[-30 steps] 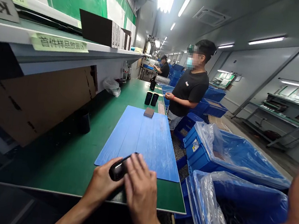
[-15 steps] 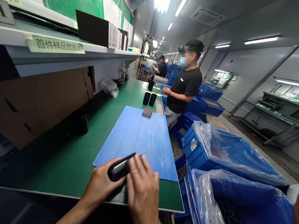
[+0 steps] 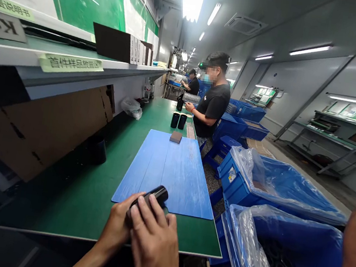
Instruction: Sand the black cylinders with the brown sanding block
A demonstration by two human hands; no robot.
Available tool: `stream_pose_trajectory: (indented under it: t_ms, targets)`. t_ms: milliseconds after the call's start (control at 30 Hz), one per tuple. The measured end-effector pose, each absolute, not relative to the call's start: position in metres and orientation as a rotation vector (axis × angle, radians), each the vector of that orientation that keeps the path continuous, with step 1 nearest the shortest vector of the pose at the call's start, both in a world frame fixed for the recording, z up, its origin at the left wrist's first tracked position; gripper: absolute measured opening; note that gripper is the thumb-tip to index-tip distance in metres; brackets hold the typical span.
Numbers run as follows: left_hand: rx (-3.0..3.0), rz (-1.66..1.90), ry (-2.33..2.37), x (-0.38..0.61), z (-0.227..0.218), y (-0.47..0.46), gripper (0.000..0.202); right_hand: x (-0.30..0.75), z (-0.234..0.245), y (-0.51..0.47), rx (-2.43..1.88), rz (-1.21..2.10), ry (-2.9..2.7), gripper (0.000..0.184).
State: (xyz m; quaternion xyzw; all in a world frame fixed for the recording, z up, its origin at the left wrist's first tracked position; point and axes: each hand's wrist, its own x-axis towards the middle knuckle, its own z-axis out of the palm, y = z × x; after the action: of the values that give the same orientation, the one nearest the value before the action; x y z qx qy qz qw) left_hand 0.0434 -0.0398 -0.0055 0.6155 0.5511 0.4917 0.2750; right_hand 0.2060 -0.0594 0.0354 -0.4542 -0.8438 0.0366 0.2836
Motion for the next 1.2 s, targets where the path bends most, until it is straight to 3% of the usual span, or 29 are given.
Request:
stream_pose_trajectory:
  t_ms: [867,1200]
  targets:
    - [1.674,1.312,1.498,0.043,-0.009,-0.037,0.037,0.203,0.025,-0.063,-1.213,0.106,-2.174,0.058]
    - [1.661,1.334,1.541,0.044,-0.003,-0.037,0.038,0.203,0.026,-0.063,-1.411,0.03,-2.127,0.053]
